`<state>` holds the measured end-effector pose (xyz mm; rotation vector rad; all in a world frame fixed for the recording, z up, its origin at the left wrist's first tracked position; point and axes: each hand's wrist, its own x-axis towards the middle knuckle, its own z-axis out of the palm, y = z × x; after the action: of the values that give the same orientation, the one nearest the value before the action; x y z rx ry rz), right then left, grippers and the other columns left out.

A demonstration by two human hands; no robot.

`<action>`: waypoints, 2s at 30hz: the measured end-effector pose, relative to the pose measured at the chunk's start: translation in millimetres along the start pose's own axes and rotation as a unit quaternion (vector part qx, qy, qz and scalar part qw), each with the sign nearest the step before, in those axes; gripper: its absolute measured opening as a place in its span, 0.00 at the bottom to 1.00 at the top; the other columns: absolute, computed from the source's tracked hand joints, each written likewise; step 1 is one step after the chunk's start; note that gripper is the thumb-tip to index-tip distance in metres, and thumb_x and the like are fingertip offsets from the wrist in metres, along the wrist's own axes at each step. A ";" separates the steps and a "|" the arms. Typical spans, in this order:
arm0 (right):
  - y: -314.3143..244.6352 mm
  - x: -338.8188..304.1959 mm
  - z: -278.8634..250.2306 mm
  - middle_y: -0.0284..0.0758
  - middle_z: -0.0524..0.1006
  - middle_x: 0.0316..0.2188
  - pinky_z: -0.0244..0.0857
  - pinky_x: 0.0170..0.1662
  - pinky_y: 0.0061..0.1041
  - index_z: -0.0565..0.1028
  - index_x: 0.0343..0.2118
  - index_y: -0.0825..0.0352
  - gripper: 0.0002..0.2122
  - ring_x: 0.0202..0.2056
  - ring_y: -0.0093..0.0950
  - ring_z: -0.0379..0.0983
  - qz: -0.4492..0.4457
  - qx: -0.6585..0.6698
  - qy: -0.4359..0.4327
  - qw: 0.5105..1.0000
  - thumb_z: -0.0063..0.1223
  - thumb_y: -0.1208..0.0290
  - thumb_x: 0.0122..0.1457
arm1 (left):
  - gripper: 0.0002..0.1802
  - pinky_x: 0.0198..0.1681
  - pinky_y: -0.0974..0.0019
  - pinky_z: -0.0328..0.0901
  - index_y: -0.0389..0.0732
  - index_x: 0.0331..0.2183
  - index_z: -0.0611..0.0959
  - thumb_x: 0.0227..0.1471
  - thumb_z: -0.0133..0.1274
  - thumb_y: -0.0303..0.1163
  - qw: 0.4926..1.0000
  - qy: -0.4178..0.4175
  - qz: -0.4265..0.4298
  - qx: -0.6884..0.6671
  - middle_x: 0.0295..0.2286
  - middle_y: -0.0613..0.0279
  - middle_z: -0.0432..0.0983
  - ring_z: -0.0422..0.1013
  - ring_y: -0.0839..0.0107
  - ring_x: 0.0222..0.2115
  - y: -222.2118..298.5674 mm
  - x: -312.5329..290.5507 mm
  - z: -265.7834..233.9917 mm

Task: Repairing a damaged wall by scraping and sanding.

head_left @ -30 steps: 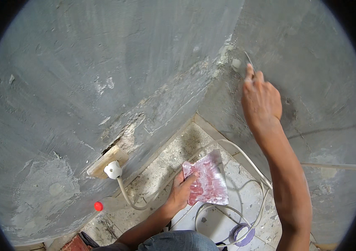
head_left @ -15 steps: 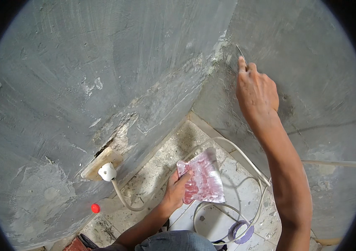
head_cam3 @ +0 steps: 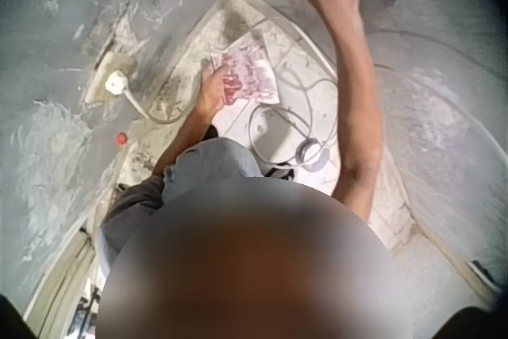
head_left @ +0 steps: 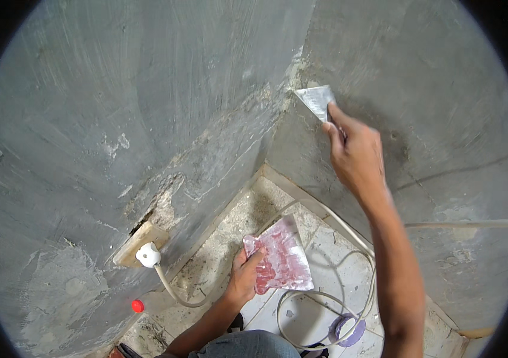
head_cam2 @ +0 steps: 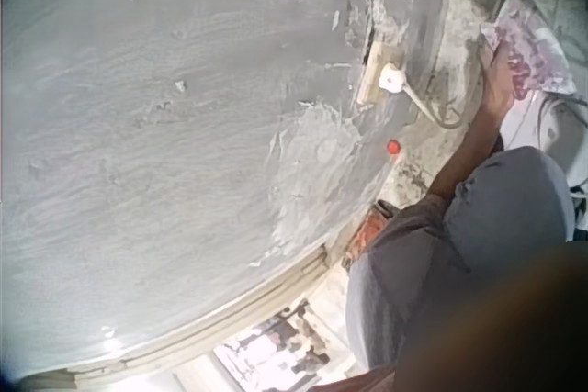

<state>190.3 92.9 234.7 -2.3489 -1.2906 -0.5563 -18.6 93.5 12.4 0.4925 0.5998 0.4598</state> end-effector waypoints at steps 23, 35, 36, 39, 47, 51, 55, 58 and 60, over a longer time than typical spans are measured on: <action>0.8 55.0 7.6 0.37 0.69 0.28 0.76 0.28 0.27 0.59 0.55 0.75 0.21 0.23 0.28 0.72 0.297 0.590 -0.159 0.734 0.40 0.67 0.63 | 0.07 0.28 0.72 0.68 0.40 0.39 0.74 0.57 0.48 0.29 1.000 0.006 -0.004 0.013 0.31 0.68 0.72 0.70 0.78 0.27 4.7 0.0 3.0; -4.5 62.2 15.8 0.40 0.68 0.29 0.77 0.27 0.27 0.59 0.55 0.77 0.21 0.23 0.28 0.72 0.304 0.596 -0.157 0.726 0.40 0.68 0.63 | 0.09 0.29 0.69 0.71 0.41 0.40 0.75 0.55 0.49 0.28 1.000 0.007 -0.014 -0.007 0.30 0.66 0.74 0.73 0.75 0.27 6.3 5.0 -9.3; -6.4 62.7 17.1 0.40 0.68 0.29 0.77 0.26 0.27 0.59 0.55 0.76 0.21 0.23 0.28 0.72 0.302 0.595 -0.147 0.730 0.40 0.68 0.63 | 0.09 0.29 0.69 0.71 0.41 0.40 0.75 0.55 0.49 0.28 1.000 0.016 -0.020 -0.010 0.30 0.66 0.74 0.73 0.75 0.27 5.7 5.3 -9.5; -13.8 63.9 20.4 0.40 0.69 0.27 0.75 0.22 0.26 0.61 0.53 0.75 0.19 0.22 0.29 0.72 0.306 0.600 -0.140 0.726 0.40 0.68 0.63 | 0.07 0.29 0.72 0.68 0.41 0.38 0.74 0.55 0.50 0.30 1.000 0.013 -0.021 -0.008 0.30 0.69 0.72 0.70 0.78 0.28 4.6 5.4 -9.5; -53.7 68.3 34.9 0.38 0.69 0.23 0.68 0.18 0.27 0.66 0.39 0.75 0.11 0.18 0.27 0.67 0.291 0.612 -0.092 0.730 0.41 0.70 0.63 | 0.07 0.24 0.71 0.69 0.42 0.38 0.74 0.55 0.50 0.29 1.000 0.003 -0.007 -0.005 0.28 0.68 0.73 0.71 0.77 0.23 12.6 1.5 -8.4; -72.8 69.2 35.5 0.38 0.68 0.20 0.67 0.18 0.29 0.67 0.37 0.75 0.10 0.16 0.28 0.67 0.283 0.590 -0.050 0.754 0.40 0.71 0.63 | 0.06 0.22 0.71 0.68 0.43 0.37 0.74 0.55 0.50 0.29 1.000 0.020 -0.013 0.006 0.26 0.68 0.72 0.70 0.77 0.22 18.5 -1.9 -7.5; -74.2 40.7 22.6 0.37 0.68 0.21 0.67 0.17 0.27 0.67 0.40 0.76 0.11 0.15 0.26 0.67 0.285 0.619 -0.092 0.727 0.39 0.70 0.63 | 0.05 0.21 0.71 0.67 0.43 0.36 0.74 0.55 0.50 0.28 0.999 0.037 -0.027 0.005 0.25 0.68 0.71 0.69 0.77 0.21 17.1 1.3 -6.7; -66.0 26.0 13.4 0.36 0.68 0.21 0.66 0.17 0.25 0.65 0.47 0.77 0.15 0.15 0.24 0.65 0.274 0.611 -0.088 0.738 0.40 0.69 0.64 | 0.05 0.20 0.71 0.67 0.43 0.36 0.73 0.55 0.50 0.28 0.999 0.032 -0.031 0.009 0.25 0.68 0.71 0.69 0.78 0.20 16.0 3.0 -7.9; -59.7 31.2 11.9 0.36 0.68 0.21 0.66 0.17 0.25 0.64 0.50 0.77 0.17 0.16 0.24 0.65 0.293 0.597 -0.083 0.742 0.40 0.69 0.64 | 0.06 0.20 0.72 0.67 0.43 0.36 0.73 0.55 0.50 0.28 0.999 0.034 -0.035 0.009 0.25 0.68 0.71 0.69 0.78 0.19 16.2 2.4 -8.3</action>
<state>156.4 150.3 250.1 -1.4787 -0.5232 0.5783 -26.2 110.1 14.4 0.4729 0.6854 0.4066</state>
